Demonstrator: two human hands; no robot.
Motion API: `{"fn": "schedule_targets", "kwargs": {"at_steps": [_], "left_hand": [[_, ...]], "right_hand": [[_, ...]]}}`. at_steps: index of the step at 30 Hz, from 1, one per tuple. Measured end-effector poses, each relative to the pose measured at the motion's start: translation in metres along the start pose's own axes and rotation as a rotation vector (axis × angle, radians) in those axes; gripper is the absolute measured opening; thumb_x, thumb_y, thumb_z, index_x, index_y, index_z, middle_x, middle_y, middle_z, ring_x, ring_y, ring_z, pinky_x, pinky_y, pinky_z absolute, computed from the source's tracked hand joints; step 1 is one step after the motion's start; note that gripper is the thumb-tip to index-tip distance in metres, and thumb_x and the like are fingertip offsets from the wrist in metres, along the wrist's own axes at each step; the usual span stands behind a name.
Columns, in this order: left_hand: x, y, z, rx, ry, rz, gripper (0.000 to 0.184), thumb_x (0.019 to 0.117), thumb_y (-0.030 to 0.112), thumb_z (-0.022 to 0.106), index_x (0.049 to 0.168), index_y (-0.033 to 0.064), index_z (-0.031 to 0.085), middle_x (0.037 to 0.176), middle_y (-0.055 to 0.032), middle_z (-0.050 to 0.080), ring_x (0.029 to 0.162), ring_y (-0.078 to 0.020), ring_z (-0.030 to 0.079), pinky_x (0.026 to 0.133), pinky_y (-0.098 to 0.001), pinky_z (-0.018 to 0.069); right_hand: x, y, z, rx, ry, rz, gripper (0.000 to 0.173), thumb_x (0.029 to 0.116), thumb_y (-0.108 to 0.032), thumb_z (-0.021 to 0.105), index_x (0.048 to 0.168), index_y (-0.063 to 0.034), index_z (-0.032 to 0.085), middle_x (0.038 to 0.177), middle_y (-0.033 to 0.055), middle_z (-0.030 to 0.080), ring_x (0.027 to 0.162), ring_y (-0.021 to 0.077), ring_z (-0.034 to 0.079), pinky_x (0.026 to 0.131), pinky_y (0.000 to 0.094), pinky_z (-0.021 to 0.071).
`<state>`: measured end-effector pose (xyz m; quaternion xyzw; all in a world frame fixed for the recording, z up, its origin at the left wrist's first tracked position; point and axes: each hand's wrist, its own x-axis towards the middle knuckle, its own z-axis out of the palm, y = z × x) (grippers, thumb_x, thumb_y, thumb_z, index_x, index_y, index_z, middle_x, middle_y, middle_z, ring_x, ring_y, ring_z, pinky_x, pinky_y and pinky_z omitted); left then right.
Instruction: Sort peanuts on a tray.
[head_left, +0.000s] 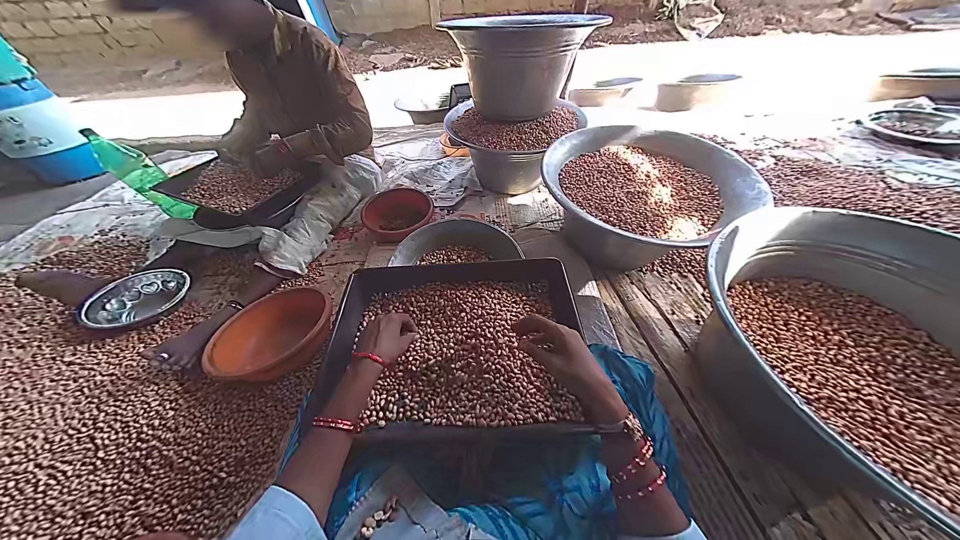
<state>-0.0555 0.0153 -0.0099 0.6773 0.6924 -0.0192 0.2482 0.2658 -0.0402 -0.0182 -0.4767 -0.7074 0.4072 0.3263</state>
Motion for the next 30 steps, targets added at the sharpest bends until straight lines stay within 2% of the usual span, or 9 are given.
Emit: {"fn": "schedule_targets", "kwargs": {"at_steps": [2, 5, 7, 10, 13, 19, 23, 27, 30], "left_hand": [[-0.009, -0.013, -0.008, -0.325, -0.186, 0.279, 0.016, 0.0966, 0.012, 0.072, 0.107, 0.0003, 0.072, 0.095, -0.008, 0.073, 0.086, -0.0145, 0.069, 0.085, -0.0332, 0.0559], [-0.014, -0.025, -0.017, -0.781, -0.464, 0.548, 0.016, 0.0911, 0.008, 0.066, 0.106, 0.0097, 0.072, 0.095, 0.0046, 0.077, 0.086, -0.0069, 0.074, 0.085, -0.0259, 0.0609], [-0.01, -0.023, -0.032, -0.626, -0.221, 0.452, 0.024, 0.0981, 0.01, 0.063, 0.121, 0.0033, 0.065, 0.106, -0.0032, 0.072, 0.092, -0.0104, 0.071, 0.088, -0.0285, 0.0585], [0.023, -0.02, -0.04, -0.102, 0.118, 0.114, 0.047, 0.1004, 0.024, 0.07, 0.141, 0.0018, 0.059, 0.135, -0.0251, 0.061, 0.123, -0.0377, 0.061, 0.108, -0.0534, 0.0447], [0.044, -0.004, -0.031, 0.139, 0.148, -0.052, 0.06, 0.0993, 0.029, 0.07, 0.147, -0.0017, 0.051, 0.149, -0.0305, 0.047, 0.138, -0.0464, 0.048, 0.114, -0.0592, 0.0396], [0.043, 0.066, 0.012, 0.106, 0.052, 0.097, 0.075, 0.0879, -0.002, 0.068, 0.157, 0.0008, 0.037, 0.154, -0.0278, 0.042, 0.136, -0.0463, 0.051, 0.11, -0.0595, 0.0433], [0.034, 0.065, 0.013, -0.334, -0.027, 0.292, 0.076, 0.0864, -0.01, 0.068, 0.154, -0.0088, 0.034, 0.151, -0.0287, 0.048, 0.14, -0.0333, 0.05, 0.118, -0.0439, 0.0368], [0.006, 0.041, 0.007, -0.938, 0.022, 0.191, 0.054, 0.0901, -0.016, 0.056, 0.141, -0.0068, 0.041, 0.117, -0.0127, 0.06, 0.097, -0.0074, 0.063, 0.085, -0.0246, 0.0546], [-0.011, 0.02, -0.006, -1.049, 0.033, 0.339, 0.054, 0.0838, -0.02, 0.052, 0.135, -0.0004, 0.053, 0.115, -0.0039, 0.068, 0.092, -0.0039, 0.067, 0.08, -0.0212, 0.0582]], "right_hand": [[0.0, 0.004, -0.005, -0.074, -0.009, 0.05, 0.031, 0.0998, -0.016, 0.064, 0.129, -0.0055, 0.067, 0.127, 0.0115, 0.07, 0.112, 0.021, 0.07, 0.098, 0.0399, 0.0557], [0.009, 0.002, -0.018, -0.227, -0.03, 0.128, 0.04, 0.0994, -0.022, 0.066, 0.136, -0.0059, 0.063, 0.136, 0.0176, 0.064, 0.126, 0.0304, 0.062, 0.109, 0.0485, 0.0467], [0.023, 0.0, -0.022, -0.325, -0.04, 0.196, 0.048, 0.099, -0.021, 0.067, 0.143, -0.0056, 0.057, 0.144, 0.0203, 0.058, 0.134, 0.0337, 0.055, 0.113, 0.0508, 0.0416], [0.054, 0.0, -0.022, -0.498, -0.068, 0.339, 0.056, 0.0974, -0.016, 0.066, 0.149, -0.0043, 0.049, 0.151, 0.0228, 0.05, 0.138, 0.0376, 0.051, 0.112, 0.0536, 0.0417], [0.082, -0.007, -0.008, -0.711, -0.133, 0.486, 0.064, 0.095, -0.017, 0.067, 0.152, -0.0002, 0.043, 0.153, 0.0284, 0.043, 0.136, 0.0459, 0.049, 0.103, 0.0607, 0.0465], [0.104, -0.03, 0.041, -0.667, -0.196, 0.459, 0.08, 0.0897, -0.007, 0.07, 0.159, -0.002, 0.029, 0.153, 0.0307, 0.041, 0.127, 0.0479, 0.056, 0.098, 0.0607, 0.0493], [0.098, -0.043, 0.056, -0.426, -0.215, 0.286, 0.081, 0.0885, -0.003, 0.07, 0.159, -0.0042, 0.03, 0.149, 0.0294, 0.046, 0.127, 0.0438, 0.058, 0.102, 0.0578, 0.0495], [0.082, -0.047, 0.043, -0.063, -0.154, -0.068, 0.049, 0.0928, 0.0, 0.065, 0.141, 0.0, 0.058, 0.14, 0.0228, 0.06, 0.129, 0.0313, 0.059, 0.108, 0.047, 0.0466], [0.074, -0.044, 0.022, 0.038, -0.075, -0.13, 0.029, 0.0985, -0.006, 0.061, 0.127, -0.0042, 0.066, 0.128, 0.0113, 0.067, 0.098, 0.0132, 0.068, 0.085, 0.0319, 0.0566]]}}
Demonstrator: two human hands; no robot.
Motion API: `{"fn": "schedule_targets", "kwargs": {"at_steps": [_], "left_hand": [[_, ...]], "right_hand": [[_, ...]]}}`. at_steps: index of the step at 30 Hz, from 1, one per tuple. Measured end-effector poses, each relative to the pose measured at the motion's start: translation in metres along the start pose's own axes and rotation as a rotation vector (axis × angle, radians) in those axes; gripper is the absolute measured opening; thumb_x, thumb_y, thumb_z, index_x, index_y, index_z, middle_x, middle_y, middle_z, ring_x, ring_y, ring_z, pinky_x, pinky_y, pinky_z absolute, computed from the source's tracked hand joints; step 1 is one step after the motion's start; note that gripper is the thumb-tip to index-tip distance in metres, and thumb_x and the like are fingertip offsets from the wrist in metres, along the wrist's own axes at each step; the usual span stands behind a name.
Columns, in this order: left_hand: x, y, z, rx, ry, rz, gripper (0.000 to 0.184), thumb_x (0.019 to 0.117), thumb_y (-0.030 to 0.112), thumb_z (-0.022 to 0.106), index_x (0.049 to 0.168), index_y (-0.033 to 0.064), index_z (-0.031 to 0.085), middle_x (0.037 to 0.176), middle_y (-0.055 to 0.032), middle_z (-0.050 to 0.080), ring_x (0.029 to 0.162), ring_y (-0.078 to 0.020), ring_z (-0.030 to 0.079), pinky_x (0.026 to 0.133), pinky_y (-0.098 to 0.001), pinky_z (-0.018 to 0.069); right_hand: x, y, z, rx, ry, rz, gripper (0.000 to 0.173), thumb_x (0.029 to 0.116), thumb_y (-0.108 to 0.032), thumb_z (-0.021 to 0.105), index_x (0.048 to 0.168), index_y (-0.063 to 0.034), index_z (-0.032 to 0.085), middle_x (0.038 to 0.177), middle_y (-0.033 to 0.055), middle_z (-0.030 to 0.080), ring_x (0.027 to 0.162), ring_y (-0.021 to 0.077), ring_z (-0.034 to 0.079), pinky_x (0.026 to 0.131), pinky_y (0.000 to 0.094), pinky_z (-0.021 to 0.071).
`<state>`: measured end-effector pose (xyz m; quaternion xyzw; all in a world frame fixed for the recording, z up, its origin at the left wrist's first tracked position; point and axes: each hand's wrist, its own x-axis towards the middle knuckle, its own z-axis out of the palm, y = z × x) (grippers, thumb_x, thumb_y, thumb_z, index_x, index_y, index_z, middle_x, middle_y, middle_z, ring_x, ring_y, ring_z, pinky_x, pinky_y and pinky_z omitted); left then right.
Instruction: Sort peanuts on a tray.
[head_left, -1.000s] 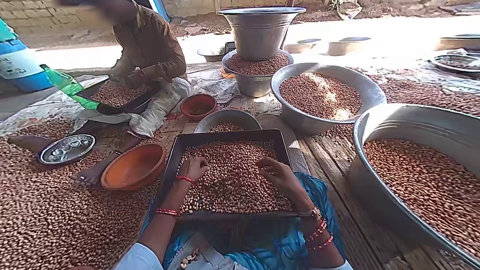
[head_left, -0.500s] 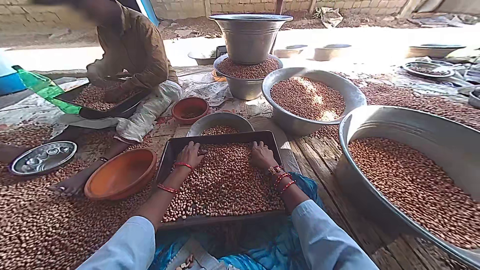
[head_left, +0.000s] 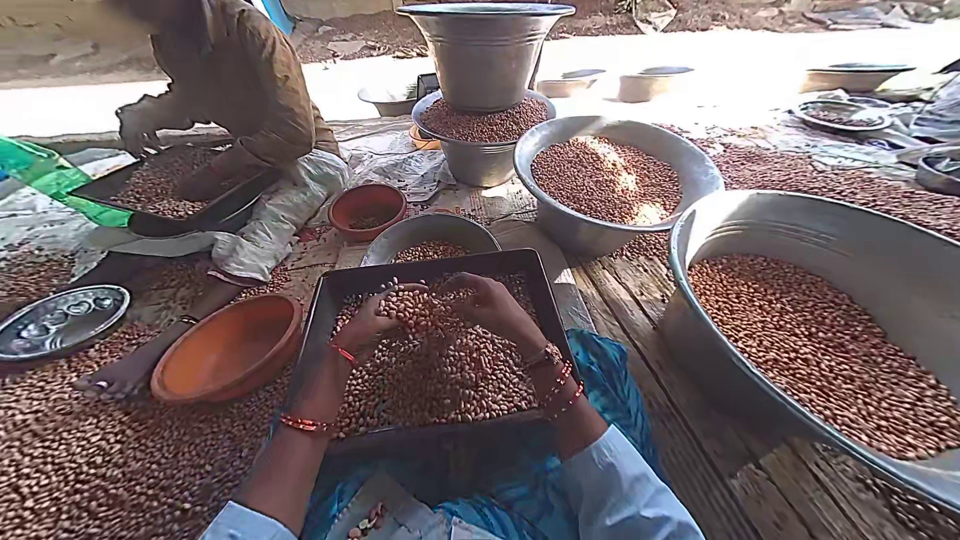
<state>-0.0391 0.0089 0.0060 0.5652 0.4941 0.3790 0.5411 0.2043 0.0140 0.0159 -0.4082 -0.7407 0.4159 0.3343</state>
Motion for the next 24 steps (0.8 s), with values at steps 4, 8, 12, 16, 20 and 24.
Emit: {"fn": "schedule_targets", "kwargs": {"at_steps": [4, 8, 12, 16, 20, 24], "left_hand": [[-0.014, 0.007, -0.031, 0.22, -0.095, 0.117, 0.046, 0.0922, -0.01, 0.054, 0.135, 0.0051, 0.058, 0.122, -0.0045, 0.067, 0.095, -0.0084, 0.07, 0.076, -0.0247, 0.0616], [-0.026, 0.013, -0.029, 0.555, 0.029, 0.064, 0.037, 0.0982, 0.0, 0.06, 0.134, 0.0083, 0.063, 0.133, -0.0098, 0.065, 0.098, -0.0167, 0.069, 0.084, -0.0346, 0.0581], [-0.017, 0.017, -0.002, 0.808, 0.011, 0.13, 0.033, 0.0984, 0.006, 0.065, 0.131, 0.0081, 0.068, 0.136, -0.019, 0.063, 0.114, -0.0335, 0.068, 0.101, -0.0488, 0.0533], [0.005, 0.043, 0.055, 0.881, -0.118, 0.231, 0.028, 0.0997, 0.01, 0.065, 0.126, 0.0043, 0.071, 0.125, -0.0187, 0.069, 0.114, -0.0321, 0.068, 0.103, -0.0484, 0.0515], [0.044, 0.05, 0.105, 0.959, -0.21, 0.262, 0.026, 0.1008, 0.013, 0.063, 0.124, 0.0031, 0.071, 0.12, -0.0197, 0.069, 0.113, -0.0335, 0.068, 0.102, -0.0499, 0.0511], [0.082, 0.042, 0.14, 1.058, -0.238, 0.21, 0.029, 0.1042, 0.015, 0.056, 0.128, 0.0046, 0.069, 0.125, -0.0205, 0.067, 0.119, -0.036, 0.065, 0.104, -0.0525, 0.049]], "right_hand": [[-0.009, 0.016, -0.037, -0.288, 0.172, 0.208, 0.023, 0.1012, -0.013, 0.059, 0.12, -0.0088, 0.072, 0.111, 0.0079, 0.074, 0.095, 0.0188, 0.071, 0.088, 0.0401, 0.0557], [-0.024, 0.025, -0.064, -0.512, 0.316, 0.357, 0.024, 0.1008, -0.013, 0.059, 0.119, -0.0078, 0.073, 0.114, 0.0153, 0.073, 0.108, 0.0318, 0.068, 0.096, 0.0528, 0.0509], [-0.027, 0.055, -0.087, -0.266, 0.494, 0.418, 0.047, 0.1008, -0.017, 0.066, 0.144, -0.0015, 0.054, 0.141, 0.0245, 0.059, 0.13, 0.0365, 0.059, 0.109, 0.0494, 0.0454], [-0.03, 0.096, -0.084, 0.494, 0.424, 0.457, 0.049, 0.1072, -0.026, 0.056, 0.149, -0.004, 0.042, 0.124, 0.015, 0.064, 0.099, 0.017, 0.068, 0.082, 0.0326, 0.0578], [-0.039, 0.099, -0.064, 0.77, 0.428, 0.38, 0.028, 0.1124, -0.026, 0.042, 0.12, -0.0059, 0.06, 0.085, 0.0003, 0.069, 0.072, 0.0042, 0.068, 0.066, 0.0217, 0.058], [-0.047, 0.096, -0.053, 0.91, 0.519, 0.415, 0.03, 0.1108, -0.031, 0.044, 0.112, -0.0098, 0.066, 0.086, 0.0012, 0.07, 0.073, 0.0051, 0.068, 0.065, 0.0227, 0.0575]]}}
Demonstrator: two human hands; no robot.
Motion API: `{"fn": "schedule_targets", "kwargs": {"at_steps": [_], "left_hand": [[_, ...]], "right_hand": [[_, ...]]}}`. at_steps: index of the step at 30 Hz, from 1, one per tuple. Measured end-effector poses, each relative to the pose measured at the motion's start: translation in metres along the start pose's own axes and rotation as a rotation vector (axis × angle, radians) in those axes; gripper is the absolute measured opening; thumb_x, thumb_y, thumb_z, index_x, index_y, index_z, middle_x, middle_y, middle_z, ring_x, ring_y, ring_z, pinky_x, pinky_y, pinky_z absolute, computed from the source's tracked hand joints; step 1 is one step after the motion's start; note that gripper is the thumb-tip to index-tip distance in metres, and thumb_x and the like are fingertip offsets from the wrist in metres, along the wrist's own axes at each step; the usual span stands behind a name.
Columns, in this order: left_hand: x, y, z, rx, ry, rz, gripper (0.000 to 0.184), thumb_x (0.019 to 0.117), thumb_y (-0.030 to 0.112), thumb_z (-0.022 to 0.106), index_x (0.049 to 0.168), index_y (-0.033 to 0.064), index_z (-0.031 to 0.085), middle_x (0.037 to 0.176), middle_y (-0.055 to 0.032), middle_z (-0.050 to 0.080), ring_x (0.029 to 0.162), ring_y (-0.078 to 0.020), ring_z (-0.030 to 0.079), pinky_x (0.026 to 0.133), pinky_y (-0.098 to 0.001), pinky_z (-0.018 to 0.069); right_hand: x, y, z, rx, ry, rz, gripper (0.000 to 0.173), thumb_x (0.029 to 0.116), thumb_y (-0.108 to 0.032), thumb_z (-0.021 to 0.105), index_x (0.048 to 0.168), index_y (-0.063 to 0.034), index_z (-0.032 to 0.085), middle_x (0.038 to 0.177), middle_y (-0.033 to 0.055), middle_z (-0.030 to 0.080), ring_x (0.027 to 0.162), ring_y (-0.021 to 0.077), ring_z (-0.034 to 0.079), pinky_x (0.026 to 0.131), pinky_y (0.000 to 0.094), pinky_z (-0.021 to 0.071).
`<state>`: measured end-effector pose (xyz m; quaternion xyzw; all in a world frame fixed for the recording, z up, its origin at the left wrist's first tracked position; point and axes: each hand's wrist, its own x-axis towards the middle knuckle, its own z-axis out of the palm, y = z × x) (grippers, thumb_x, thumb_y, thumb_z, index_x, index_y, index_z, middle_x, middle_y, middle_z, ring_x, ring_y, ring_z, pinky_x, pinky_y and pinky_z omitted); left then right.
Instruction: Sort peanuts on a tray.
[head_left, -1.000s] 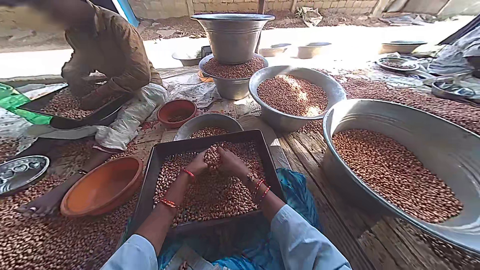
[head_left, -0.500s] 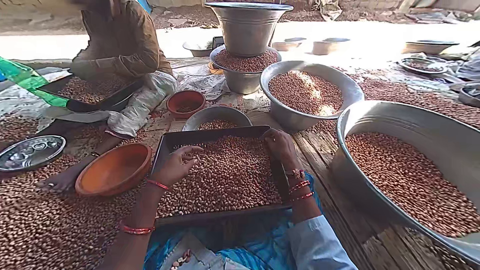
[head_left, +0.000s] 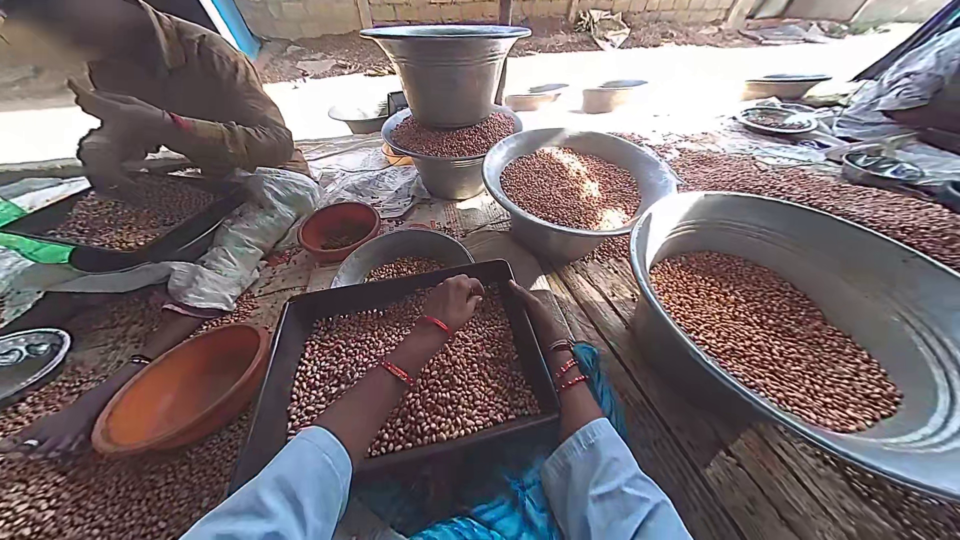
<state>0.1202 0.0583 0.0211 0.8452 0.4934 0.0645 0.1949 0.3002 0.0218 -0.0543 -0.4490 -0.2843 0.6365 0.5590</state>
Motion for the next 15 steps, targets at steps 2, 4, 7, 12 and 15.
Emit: {"fn": "schedule_targets", "kwargs": {"at_steps": [2, 4, 7, 12, 15], "left_hand": [[0.021, 0.001, 0.01, 0.047, -0.011, -0.023, 0.031, 0.1063, 0.015, 0.052, 0.131, 0.0056, 0.067, 0.129, -0.0209, 0.066, 0.124, -0.0369, 0.063, 0.107, -0.0534, 0.0477], [0.035, -0.001, 0.02, 0.088, -0.032, -0.036, 0.033, 0.1066, 0.011, 0.048, 0.134, 0.0054, 0.066, 0.132, -0.0212, 0.065, 0.127, -0.0377, 0.061, 0.108, -0.0538, 0.0467], [0.045, -0.006, 0.033, 0.138, -0.036, -0.02, 0.032, 0.1057, 0.007, 0.048, 0.132, 0.0024, 0.067, 0.133, -0.0215, 0.065, 0.128, -0.0382, 0.061, 0.109, -0.0531, 0.0464], [0.05, -0.009, 0.047, 0.184, 0.022, 0.002, 0.031, 0.1051, 0.003, 0.047, 0.127, -0.0051, 0.067, 0.128, -0.0256, 0.066, 0.127, -0.0413, 0.06, 0.107, -0.0524, 0.0475], [0.051, -0.007, 0.048, 0.214, 0.014, -0.033, 0.032, 0.1054, 0.004, 0.047, 0.131, -0.008, 0.062, 0.131, -0.0273, 0.063, 0.13, -0.0419, 0.058, 0.109, -0.0519, 0.0465]], "right_hand": [[0.002, 0.002, -0.001, 0.03, -0.006, -0.011, 0.03, 0.1106, -0.031, 0.044, 0.114, -0.01, 0.065, 0.089, 0.0016, 0.071, 0.076, 0.0052, 0.069, 0.068, 0.0234, 0.0583], [0.003, 0.003, -0.003, 0.049, -0.023, -0.025, 0.031, 0.1111, -0.029, 0.043, 0.116, -0.0093, 0.065, 0.091, 0.0019, 0.071, 0.078, 0.0052, 0.068, 0.069, 0.0237, 0.0582], [0.009, 0.004, -0.006, 0.064, -0.067, -0.026, 0.029, 0.1113, -0.028, 0.042, 0.117, -0.0096, 0.064, 0.091, 0.0012, 0.071, 0.077, 0.0045, 0.068, 0.069, 0.0231, 0.0581], [0.021, 0.006, -0.012, 0.092, -0.136, 0.014, 0.029, 0.1118, -0.028, 0.039, 0.112, -0.0101, 0.062, 0.085, 0.0003, 0.068, 0.073, 0.0047, 0.067, 0.067, 0.0226, 0.0575], [0.024, 0.006, -0.013, 0.084, -0.145, 0.011, 0.03, 0.1123, -0.027, 0.038, 0.108, -0.0099, 0.062, 0.082, -0.0004, 0.067, 0.071, 0.0042, 0.065, 0.066, 0.0217, 0.0566]]}}
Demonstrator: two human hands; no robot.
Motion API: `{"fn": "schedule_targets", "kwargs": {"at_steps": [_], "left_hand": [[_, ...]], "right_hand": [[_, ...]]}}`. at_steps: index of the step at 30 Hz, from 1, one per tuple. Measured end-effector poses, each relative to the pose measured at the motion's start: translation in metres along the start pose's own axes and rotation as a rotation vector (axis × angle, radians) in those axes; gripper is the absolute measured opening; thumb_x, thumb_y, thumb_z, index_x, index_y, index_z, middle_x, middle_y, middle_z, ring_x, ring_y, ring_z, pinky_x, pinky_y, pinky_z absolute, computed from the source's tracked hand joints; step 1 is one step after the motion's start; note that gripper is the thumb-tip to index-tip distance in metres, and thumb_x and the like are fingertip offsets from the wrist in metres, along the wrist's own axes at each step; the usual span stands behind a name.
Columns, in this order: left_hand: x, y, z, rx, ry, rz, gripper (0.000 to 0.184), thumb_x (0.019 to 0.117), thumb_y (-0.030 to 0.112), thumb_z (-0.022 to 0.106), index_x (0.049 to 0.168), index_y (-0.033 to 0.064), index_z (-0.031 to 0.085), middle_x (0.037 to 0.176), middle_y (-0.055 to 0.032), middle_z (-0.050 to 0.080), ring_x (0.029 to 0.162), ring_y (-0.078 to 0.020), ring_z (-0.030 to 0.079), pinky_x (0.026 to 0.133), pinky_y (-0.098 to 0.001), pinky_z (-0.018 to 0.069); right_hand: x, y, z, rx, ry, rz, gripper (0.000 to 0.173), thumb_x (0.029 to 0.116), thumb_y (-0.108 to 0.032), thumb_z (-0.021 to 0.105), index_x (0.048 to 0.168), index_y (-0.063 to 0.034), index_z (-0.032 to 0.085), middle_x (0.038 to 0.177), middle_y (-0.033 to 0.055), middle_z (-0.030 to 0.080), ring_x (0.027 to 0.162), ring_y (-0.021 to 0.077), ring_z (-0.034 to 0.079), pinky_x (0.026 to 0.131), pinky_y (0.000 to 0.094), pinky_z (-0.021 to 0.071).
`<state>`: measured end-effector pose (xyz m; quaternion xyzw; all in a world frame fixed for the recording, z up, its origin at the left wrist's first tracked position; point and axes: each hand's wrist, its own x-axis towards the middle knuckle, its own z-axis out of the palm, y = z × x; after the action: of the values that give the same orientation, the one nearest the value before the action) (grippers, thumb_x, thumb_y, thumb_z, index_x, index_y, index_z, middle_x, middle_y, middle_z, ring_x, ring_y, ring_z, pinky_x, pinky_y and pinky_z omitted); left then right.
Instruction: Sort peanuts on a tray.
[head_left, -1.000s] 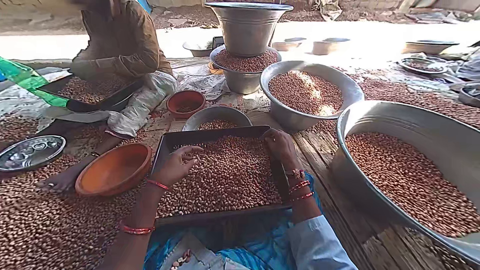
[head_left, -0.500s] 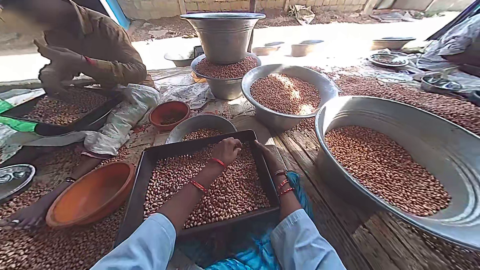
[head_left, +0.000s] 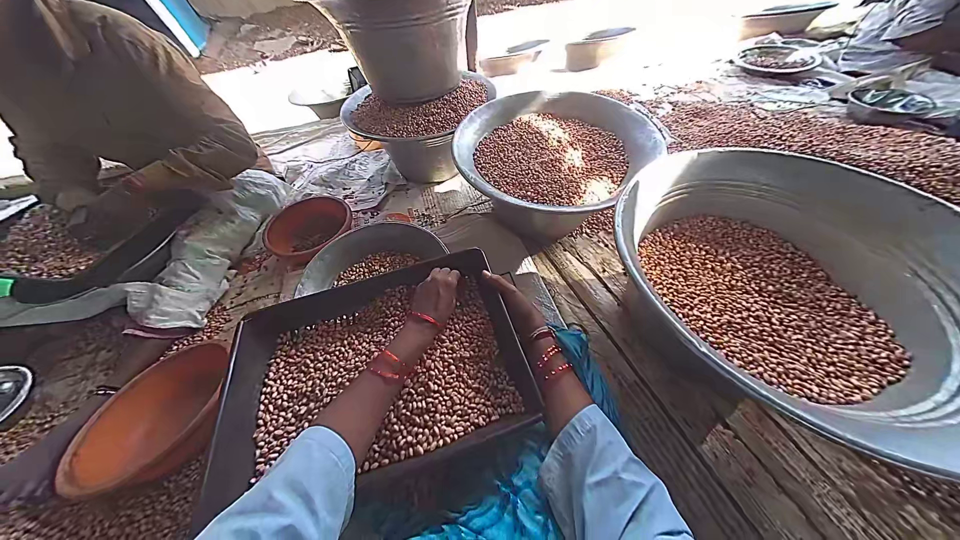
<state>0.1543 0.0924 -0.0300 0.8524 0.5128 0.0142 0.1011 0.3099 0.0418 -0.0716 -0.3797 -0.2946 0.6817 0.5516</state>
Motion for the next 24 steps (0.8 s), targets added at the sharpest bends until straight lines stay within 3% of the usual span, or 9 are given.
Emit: {"fn": "schedule_targets", "kwargs": {"at_steps": [6, 9, 11, 12, 14, 15, 18, 22, 24], "left_hand": [[-0.029, -0.014, -0.017, -0.177, -0.047, 0.021, 0.031, 0.1073, 0.015, 0.052, 0.124, -0.006, 0.067, 0.122, -0.0257, 0.068, 0.121, -0.0385, 0.064, 0.107, -0.0519, 0.047], [-0.078, -0.034, -0.044, -0.646, -0.299, 0.212, 0.021, 0.1042, 0.014, 0.058, 0.11, 0.0004, 0.073, 0.092, -0.0027, 0.074, 0.082, -0.006, 0.068, 0.083, -0.0268, 0.0563], [-0.114, -0.037, -0.048, -0.803, -0.347, 0.306, 0.026, 0.1064, 0.014, 0.051, 0.116, 0.0034, 0.072, 0.093, 0.0036, 0.075, 0.078, -0.0012, 0.07, 0.078, -0.0219, 0.0605], [-0.13, -0.032, -0.047, -0.689, -0.251, 0.304, 0.028, 0.1076, 0.014, 0.049, 0.12, 0.0056, 0.072, 0.1, -0.0002, 0.075, 0.081, -0.0055, 0.07, 0.079, -0.0253, 0.0598], [-0.156, -0.009, -0.033, -0.371, -0.083, 0.199, 0.032, 0.1066, 0.008, 0.048, 0.13, 0.0052, 0.07, 0.117, -0.0176, 0.072, 0.098, -0.0304, 0.072, 0.09, -0.0466, 0.0576], [-0.164, 0.004, -0.026, -0.253, -0.107, 0.099, 0.037, 0.1062, 0.005, 0.047, 0.138, 0.006, 0.065, 0.125, -0.0226, 0.067, 0.105, -0.038, 0.07, 0.092, -0.0522, 0.0564], [-0.163, 0.014, -0.016, -0.153, -0.3, -0.156, 0.051, 0.1061, 0.002, 0.044, 0.155, 0.0158, 0.048, 0.144, -0.0218, 0.053, 0.12, -0.0392, 0.063, 0.1, -0.0511, 0.0533], [-0.155, -0.044, -0.025, -0.173, -0.243, -0.435, 0.049, 0.1111, 0.015, 0.041, 0.16, 0.0117, 0.039, 0.153, -0.0252, 0.045, 0.129, -0.0433, 0.058, 0.108, -0.0558, 0.0473], [-0.161, -0.077, -0.034, -0.138, -0.202, -0.579, 0.052, 0.1109, 0.02, 0.045, 0.161, 0.0103, 0.036, 0.156, -0.0285, 0.041, 0.132, -0.0467, 0.055, 0.11, -0.0589, 0.0442]], "right_hand": [[0.004, 0.003, -0.005, -0.054, -0.056, -0.038, 0.029, 0.1119, -0.025, 0.036, 0.113, -0.0093, 0.061, 0.088, -0.0008, 0.069, 0.078, 0.0038, 0.067, 0.072, 0.0227, 0.0574], [0.01, 0.0, -0.014, -0.248, -0.048, -0.118, 0.036, 0.1093, -0.023, 0.045, 0.137, -0.0007, 0.051, 0.107, 0.0058, 0.066, 0.089, 0.0064, 0.065, 0.08, 0.0244, 0.0564], [0.01, -0.005, -0.016, -0.423, 0.011, -0.149, 0.044, 0.1071, -0.024, 0.054, 0.144, -0.0011, 0.047, 0.117, 0.0117, 0.067, 0.094, 0.0094, 0.068, 0.082, 0.0265, 0.0571], [0.008, -0.008, -0.015, -0.519, 0.05, -0.159, 0.046, 0.1058, -0.023, 0.057, 0.145, -0.0019, 0.048, 0.117, 0.0135, 0.068, 0.095, 0.0108, 0.069, 0.084, 0.0282, 0.0565], [0.001, -0.014, -0.01, -0.73, 0.073, -0.154, 0.048, 0.1047, -0.023, 0.06, 0.147, -0.0034, 0.048, 0.122, 0.017, 0.069, 0.103, 0.0152, 0.069, 0.092, 0.0329, 0.0546], [-0.002, -0.018, -0.007, -0.83, 0.059, -0.15, 0.051, 0.104, -0.022, 0.061, 0.149, -0.0032, 0.046, 0.126, 0.0184, 0.068, 0.107, 0.0176, 0.069, 0.095, 0.0345, 0.054], [-0.017, -0.03, 0.004, -1.073, 0.051, -0.133, 0.061, 0.102, -0.024, 0.065, 0.153, -0.0024, 0.04, 0.13, 0.0203, 0.066, 0.111, 0.0242, 0.069, 0.098, 0.0395, 0.0538], [-0.049, -0.044, 0.025, -1.235, 0.173, -0.208, 0.058, 0.1012, -0.025, 0.065, 0.153, -0.0086, 0.046, 0.145, 0.0199, 0.057, 0.126, 0.0307, 0.062, 0.105, 0.0448, 0.0504], [-0.063, -0.047, 0.036, -1.272, 0.147, -0.293, 0.049, 0.1018, -0.022, 0.063, 0.148, -0.0084, 0.053, 0.141, 0.0191, 0.06, 0.124, 0.0292, 0.064, 0.101, 0.0421, 0.0538]]}}
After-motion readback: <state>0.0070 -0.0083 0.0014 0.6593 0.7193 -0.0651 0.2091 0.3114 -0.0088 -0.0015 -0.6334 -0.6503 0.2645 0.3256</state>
